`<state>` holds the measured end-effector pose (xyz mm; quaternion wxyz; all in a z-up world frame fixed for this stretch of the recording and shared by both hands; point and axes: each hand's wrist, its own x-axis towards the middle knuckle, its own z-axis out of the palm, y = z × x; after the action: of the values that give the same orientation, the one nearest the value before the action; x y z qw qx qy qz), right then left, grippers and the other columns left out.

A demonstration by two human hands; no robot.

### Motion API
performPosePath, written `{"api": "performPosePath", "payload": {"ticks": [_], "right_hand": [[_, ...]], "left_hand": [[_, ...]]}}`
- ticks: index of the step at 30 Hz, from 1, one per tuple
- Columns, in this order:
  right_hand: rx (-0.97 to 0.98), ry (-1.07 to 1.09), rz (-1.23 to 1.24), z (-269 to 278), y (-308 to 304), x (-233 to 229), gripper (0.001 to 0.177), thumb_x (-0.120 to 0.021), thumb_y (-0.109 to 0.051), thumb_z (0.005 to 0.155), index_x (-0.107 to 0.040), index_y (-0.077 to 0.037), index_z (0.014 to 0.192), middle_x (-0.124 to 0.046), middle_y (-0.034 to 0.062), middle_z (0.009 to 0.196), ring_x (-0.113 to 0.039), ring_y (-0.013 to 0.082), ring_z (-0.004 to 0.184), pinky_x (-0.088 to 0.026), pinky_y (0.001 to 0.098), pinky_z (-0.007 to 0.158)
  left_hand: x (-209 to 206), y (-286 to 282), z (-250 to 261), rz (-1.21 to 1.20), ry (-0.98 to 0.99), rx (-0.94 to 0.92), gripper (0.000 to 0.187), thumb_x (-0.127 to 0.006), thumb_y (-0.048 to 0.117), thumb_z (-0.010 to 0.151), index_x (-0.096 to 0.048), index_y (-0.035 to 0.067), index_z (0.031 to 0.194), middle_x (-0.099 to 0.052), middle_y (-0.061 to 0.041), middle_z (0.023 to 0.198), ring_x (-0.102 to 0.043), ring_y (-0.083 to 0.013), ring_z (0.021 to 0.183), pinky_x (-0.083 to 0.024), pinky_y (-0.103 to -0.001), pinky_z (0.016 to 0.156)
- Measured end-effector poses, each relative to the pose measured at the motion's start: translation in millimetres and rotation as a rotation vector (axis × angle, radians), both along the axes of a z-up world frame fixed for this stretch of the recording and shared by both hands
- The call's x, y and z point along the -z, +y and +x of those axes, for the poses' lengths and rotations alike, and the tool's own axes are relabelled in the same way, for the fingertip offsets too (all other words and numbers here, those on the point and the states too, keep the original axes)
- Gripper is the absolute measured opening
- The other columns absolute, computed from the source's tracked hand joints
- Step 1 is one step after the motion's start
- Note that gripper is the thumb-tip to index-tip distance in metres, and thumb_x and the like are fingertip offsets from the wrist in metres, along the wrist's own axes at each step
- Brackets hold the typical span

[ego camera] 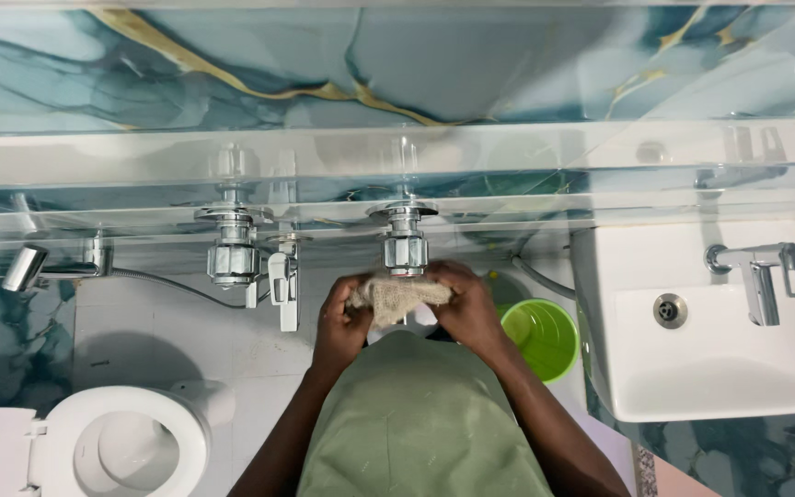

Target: The person wipes several chrome bathroom faucets and a white sink basin using a cloth.

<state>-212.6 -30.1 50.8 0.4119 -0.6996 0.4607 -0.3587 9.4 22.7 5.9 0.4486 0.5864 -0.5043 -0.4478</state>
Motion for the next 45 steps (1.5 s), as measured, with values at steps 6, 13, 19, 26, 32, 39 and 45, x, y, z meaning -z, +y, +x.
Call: {"api": "performPosePath", "payload": {"ticks": [6,13,19,26,32,39,45], "right_hand": [[-0.111,-0.261,-0.058,-27,38,-43,0.048,-0.082,0.002,0.076,-0.07,-0.006,0.122,-0.069,0.0123,0.127,-0.068,0.0256,0.118,-0.058,0.0339,0.093],[0.077,-0.374,-0.248,8,4,-76,0.028,-0.066,0.009,0.08,-0.064,-0.002,0.106,-0.062,0.0139,0.134,-0.061,0.024,0.125,-0.05,0.0359,0.105],[0.15,-0.392,-0.219,19,-21,-77,0.03,-0.058,0.01,0.08,-0.06,0.0,0.108,-0.064,0.0128,0.128,-0.064,0.0219,0.118,-0.052,0.034,0.103],[0.145,-0.261,-0.315,11,16,-79,0.03,-0.069,0.01,0.077,-0.063,0.001,0.106,-0.064,0.0132,0.125,-0.065,0.0241,0.118,-0.052,0.0344,0.101],[0.133,-0.382,-0.216,14,-14,-78,0.028,-0.063,0.011,0.079,-0.063,0.0,0.105,-0.065,0.0115,0.125,-0.065,0.0215,0.118,-0.053,0.0334,0.102],[0.128,-0.318,-0.247,8,9,-71,0.03,-0.069,0.01,0.079,-0.063,0.001,0.106,-0.064,0.0118,0.126,-0.065,0.0214,0.118,-0.052,0.0329,0.1],[0.13,-0.326,-0.269,10,3,-73,0.032,-0.067,0.011,0.077,-0.063,0.0,0.106,-0.064,0.0116,0.121,-0.065,0.0225,0.115,-0.052,0.0336,0.1]], "left_hand": [[-87,21,-6,-0.608,-0.205,0.078,0.055,-0.061,-0.013,0.074,-0.062,0.005,0.126,-0.057,-0.019,0.135,-0.064,-0.0326,0.126,-0.061,-0.038,0.099],[-120,-28,-18,-0.716,-0.262,-0.033,0.043,-0.07,-0.004,0.088,-0.061,-0.002,0.13,-0.061,-0.017,0.134,-0.069,-0.0304,0.121,-0.062,-0.037,0.101],[-119,-56,-15,-0.743,-0.093,-0.001,0.048,-0.072,-0.005,0.094,-0.055,0.001,0.138,-0.063,-0.015,0.136,-0.068,-0.0275,0.125,-0.062,-0.037,0.107],[-119,-13,-18,-0.596,-0.33,-0.066,0.053,-0.068,-0.013,0.073,-0.068,0.004,0.123,-0.067,-0.016,0.126,-0.07,-0.0296,0.117,-0.062,-0.037,0.097],[-110,-53,-16,-0.675,-0.151,-0.032,0.052,-0.069,-0.012,0.087,-0.058,0.005,0.135,-0.064,-0.014,0.125,-0.071,-0.0265,0.112,-0.066,-0.033,0.092],[-110,-27,-14,-0.621,-0.184,-0.02,0.056,-0.058,-0.016,0.08,-0.06,0.005,0.132,-0.061,-0.016,0.126,-0.071,-0.0276,0.114,-0.066,-0.032,0.092],[-117,-26,-18,-0.557,-0.147,-0.011,0.053,-0.058,-0.017,0.081,-0.063,0.004,0.129,-0.061,-0.015,0.123,-0.071,-0.0278,0.114,-0.064,-0.035,0.091]]}}
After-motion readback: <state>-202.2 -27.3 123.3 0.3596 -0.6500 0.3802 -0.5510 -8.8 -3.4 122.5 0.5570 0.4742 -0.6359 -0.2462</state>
